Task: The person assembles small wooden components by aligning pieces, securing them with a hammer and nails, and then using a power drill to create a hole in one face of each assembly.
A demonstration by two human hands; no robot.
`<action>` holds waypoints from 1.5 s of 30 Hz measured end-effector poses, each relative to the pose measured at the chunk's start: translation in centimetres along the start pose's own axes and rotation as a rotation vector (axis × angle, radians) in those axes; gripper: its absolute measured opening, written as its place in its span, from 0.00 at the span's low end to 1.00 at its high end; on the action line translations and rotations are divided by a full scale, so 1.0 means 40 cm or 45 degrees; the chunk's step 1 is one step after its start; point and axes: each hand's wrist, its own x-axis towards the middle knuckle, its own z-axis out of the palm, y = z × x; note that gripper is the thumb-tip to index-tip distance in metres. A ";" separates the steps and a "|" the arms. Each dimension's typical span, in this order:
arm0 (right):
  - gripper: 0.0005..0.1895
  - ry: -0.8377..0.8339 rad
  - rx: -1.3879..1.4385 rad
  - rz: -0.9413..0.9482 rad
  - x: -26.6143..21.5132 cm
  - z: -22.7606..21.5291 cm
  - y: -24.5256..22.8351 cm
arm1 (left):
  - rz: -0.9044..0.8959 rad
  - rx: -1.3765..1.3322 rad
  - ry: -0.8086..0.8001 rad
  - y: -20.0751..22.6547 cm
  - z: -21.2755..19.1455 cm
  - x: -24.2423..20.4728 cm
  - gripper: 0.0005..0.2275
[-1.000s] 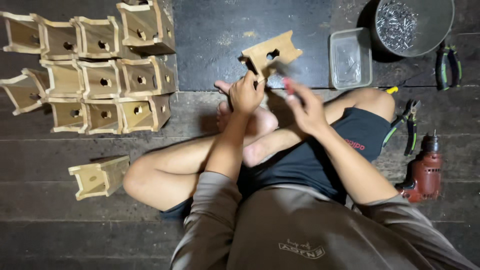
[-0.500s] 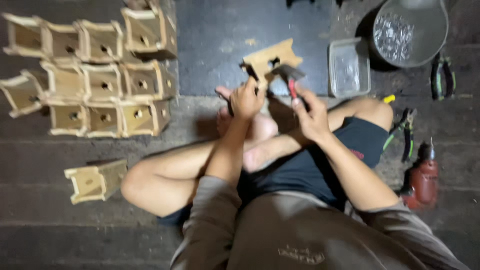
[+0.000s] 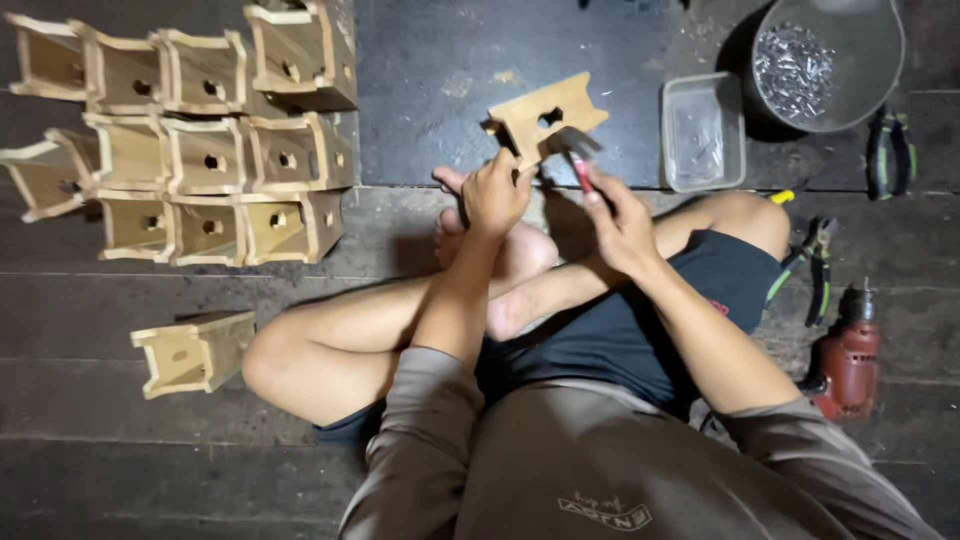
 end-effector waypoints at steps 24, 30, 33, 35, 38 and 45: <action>0.15 0.058 -0.064 -0.117 -0.015 0.026 -0.019 | -0.064 0.017 -0.138 0.009 -0.034 0.007 0.09; 0.13 0.085 0.074 0.002 -0.005 0.058 0.086 | -0.087 -0.059 -0.104 0.024 -0.045 0.041 0.14; 0.12 0.170 0.051 0.082 -0.102 -0.019 0.049 | -0.171 0.052 -0.199 0.003 0.000 0.028 0.14; 0.14 0.270 -0.136 0.086 -0.195 -0.119 -0.009 | -0.149 -0.035 -0.167 0.034 -0.044 0.021 0.17; 0.16 0.452 -0.432 0.089 -0.325 -0.277 -0.012 | -0.073 -0.107 -0.101 0.077 -0.081 0.041 0.24; 0.19 0.687 -0.938 0.571 -0.638 -0.433 0.084 | -0.172 -0.639 -0.126 0.028 -0.062 0.061 0.17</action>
